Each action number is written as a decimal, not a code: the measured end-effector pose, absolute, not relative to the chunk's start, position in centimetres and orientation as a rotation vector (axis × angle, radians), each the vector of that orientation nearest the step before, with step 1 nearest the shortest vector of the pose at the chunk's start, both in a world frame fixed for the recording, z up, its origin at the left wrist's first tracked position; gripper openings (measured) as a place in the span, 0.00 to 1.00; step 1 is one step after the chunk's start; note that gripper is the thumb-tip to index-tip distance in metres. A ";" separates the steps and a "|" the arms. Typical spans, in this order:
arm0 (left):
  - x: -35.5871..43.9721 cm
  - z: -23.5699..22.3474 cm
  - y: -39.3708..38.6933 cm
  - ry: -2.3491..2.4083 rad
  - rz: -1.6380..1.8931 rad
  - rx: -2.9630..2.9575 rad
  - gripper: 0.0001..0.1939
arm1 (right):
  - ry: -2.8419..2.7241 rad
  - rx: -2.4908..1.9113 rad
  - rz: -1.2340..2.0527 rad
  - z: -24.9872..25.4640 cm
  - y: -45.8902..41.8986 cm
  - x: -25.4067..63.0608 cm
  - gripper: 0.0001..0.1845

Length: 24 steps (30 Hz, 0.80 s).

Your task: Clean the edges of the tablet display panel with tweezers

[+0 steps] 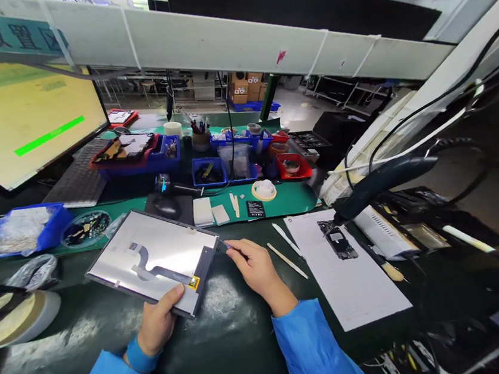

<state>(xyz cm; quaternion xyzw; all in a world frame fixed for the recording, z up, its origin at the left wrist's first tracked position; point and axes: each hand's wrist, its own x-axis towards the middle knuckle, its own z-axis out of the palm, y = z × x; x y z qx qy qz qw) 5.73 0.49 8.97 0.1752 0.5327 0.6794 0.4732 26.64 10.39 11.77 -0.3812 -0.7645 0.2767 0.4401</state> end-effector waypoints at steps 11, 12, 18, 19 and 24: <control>5.8 9.5 0.6 1.274 1.648 0.352 0.23 | -1.829 -0.970 0.800 11.4 10.4 26.6 0.11; 5.8 9.6 0.5 1.276 1.643 0.349 0.23 | -1.809 -0.972 0.799 11.5 10.3 26.6 0.11; 5.7 9.4 0.6 1.270 1.654 0.379 0.22 | -1.868 -0.930 0.707 12.0 10.4 26.6 0.10; 5.7 9.4 0.6 1.267 1.662 0.373 0.22 | -1.880 -0.924 0.697 12.1 10.4 26.7 0.11; 5.6 9.2 0.6 1.224 1.670 0.320 0.25 | -1.900 -0.933 0.737 11.6 10.5 26.6 0.13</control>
